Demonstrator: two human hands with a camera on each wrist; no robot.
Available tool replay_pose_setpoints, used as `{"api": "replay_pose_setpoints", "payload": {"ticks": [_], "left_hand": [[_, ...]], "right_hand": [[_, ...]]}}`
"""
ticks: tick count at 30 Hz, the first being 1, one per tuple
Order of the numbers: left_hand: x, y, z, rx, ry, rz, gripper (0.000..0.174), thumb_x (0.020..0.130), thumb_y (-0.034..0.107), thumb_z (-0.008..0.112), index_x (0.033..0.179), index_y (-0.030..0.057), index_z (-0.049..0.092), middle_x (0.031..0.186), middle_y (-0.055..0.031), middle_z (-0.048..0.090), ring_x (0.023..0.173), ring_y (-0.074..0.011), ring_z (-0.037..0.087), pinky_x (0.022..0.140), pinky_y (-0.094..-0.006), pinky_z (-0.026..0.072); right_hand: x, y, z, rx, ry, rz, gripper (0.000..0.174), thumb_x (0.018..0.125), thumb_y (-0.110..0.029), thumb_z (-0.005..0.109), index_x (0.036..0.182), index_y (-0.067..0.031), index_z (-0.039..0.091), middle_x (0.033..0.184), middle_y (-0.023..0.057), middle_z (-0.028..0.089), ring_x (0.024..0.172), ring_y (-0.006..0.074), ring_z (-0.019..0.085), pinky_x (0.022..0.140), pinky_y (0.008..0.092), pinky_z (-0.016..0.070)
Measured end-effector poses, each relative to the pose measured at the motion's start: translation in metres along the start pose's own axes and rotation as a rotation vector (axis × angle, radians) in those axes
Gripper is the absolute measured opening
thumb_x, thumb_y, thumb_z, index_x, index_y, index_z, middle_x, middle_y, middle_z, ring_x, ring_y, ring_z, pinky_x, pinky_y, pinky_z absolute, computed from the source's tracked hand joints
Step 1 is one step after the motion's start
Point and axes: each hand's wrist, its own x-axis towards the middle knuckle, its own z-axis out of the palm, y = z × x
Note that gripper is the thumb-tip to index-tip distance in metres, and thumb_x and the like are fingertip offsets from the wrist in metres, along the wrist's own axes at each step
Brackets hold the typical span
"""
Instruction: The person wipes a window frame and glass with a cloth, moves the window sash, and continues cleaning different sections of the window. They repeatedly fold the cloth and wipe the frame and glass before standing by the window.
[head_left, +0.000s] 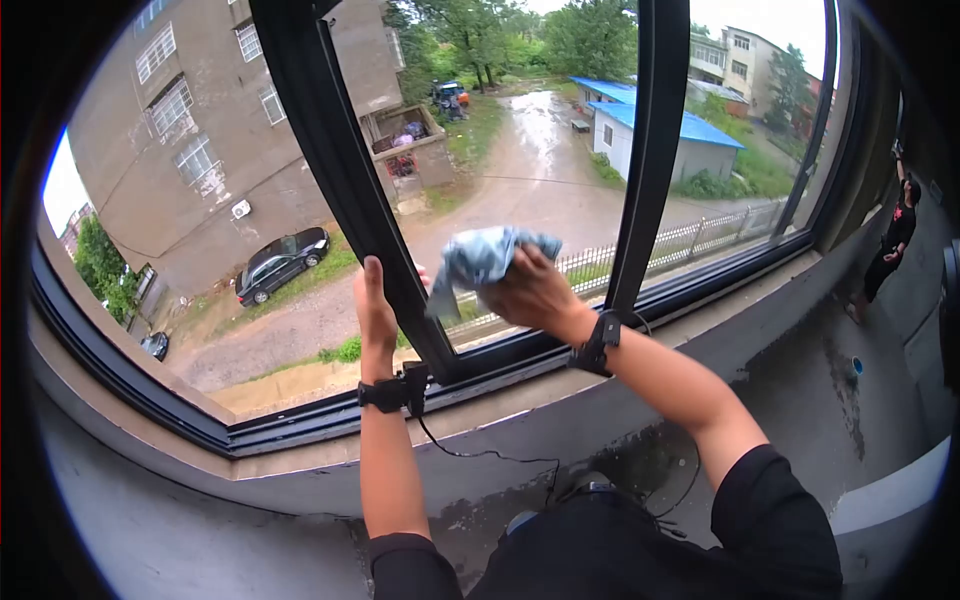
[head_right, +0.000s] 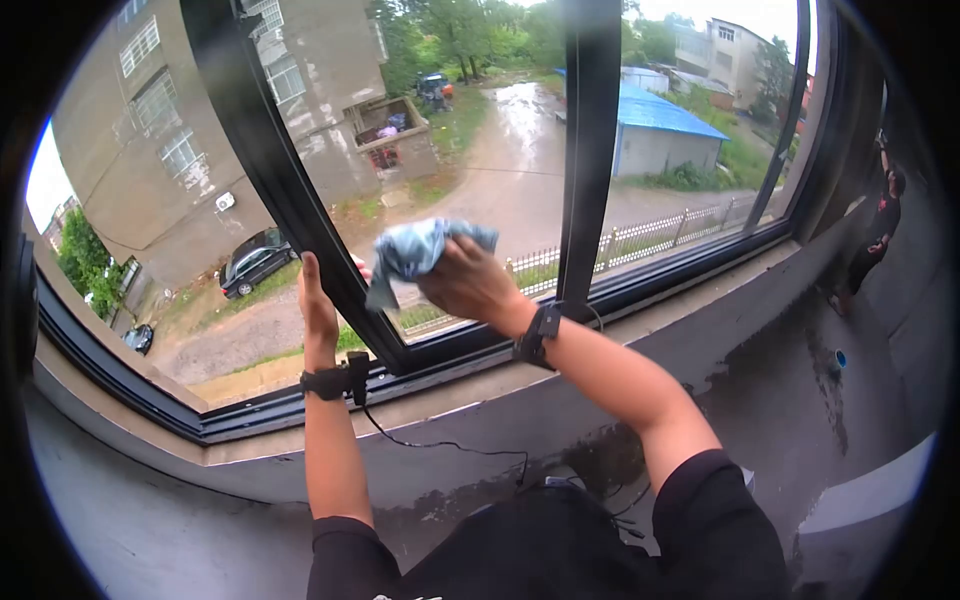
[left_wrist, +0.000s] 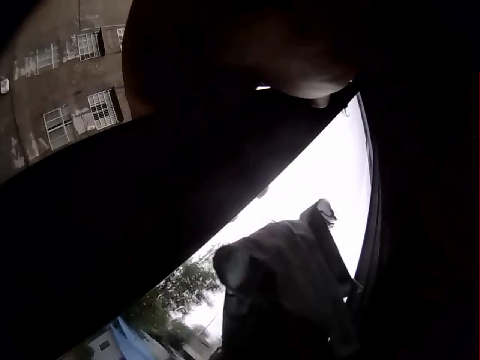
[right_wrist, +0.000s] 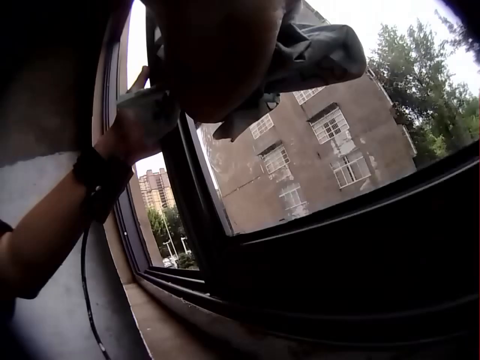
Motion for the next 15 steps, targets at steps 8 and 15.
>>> {"api": "replay_pose_setpoints", "payload": {"ticks": [8,15], "left_hand": [[0.02,0.033,0.013,0.062,0.226,0.094,0.07,0.085,0.068,0.043,0.091,-0.0007,0.054,0.074,-0.0136,0.063,0.058,-0.02,0.063,0.056,-0.0278,0.0494],[0.031,0.006,-0.001,0.036,0.182,0.356,0.057,0.092,0.056,0.044,0.093,-0.0001,0.054,0.074,-0.0134,0.063,0.058,-0.018,0.062,0.055,-0.0257,0.0485]], "right_hand": [[0.213,0.118,-0.07,0.044,0.609,0.351,0.036,0.079,-0.022,0.058,0.114,-0.0106,0.058,0.111,0.0154,0.058,0.108,0.0326,0.05,0.093,0.0473,0.0381],[0.041,0.007,0.006,0.183,0.156,-0.165,0.028,0.076,-0.018,0.063,0.104,-0.0192,0.069,0.125,-0.006,0.057,0.124,0.0176,0.042,0.108,0.0379,0.031]]}}
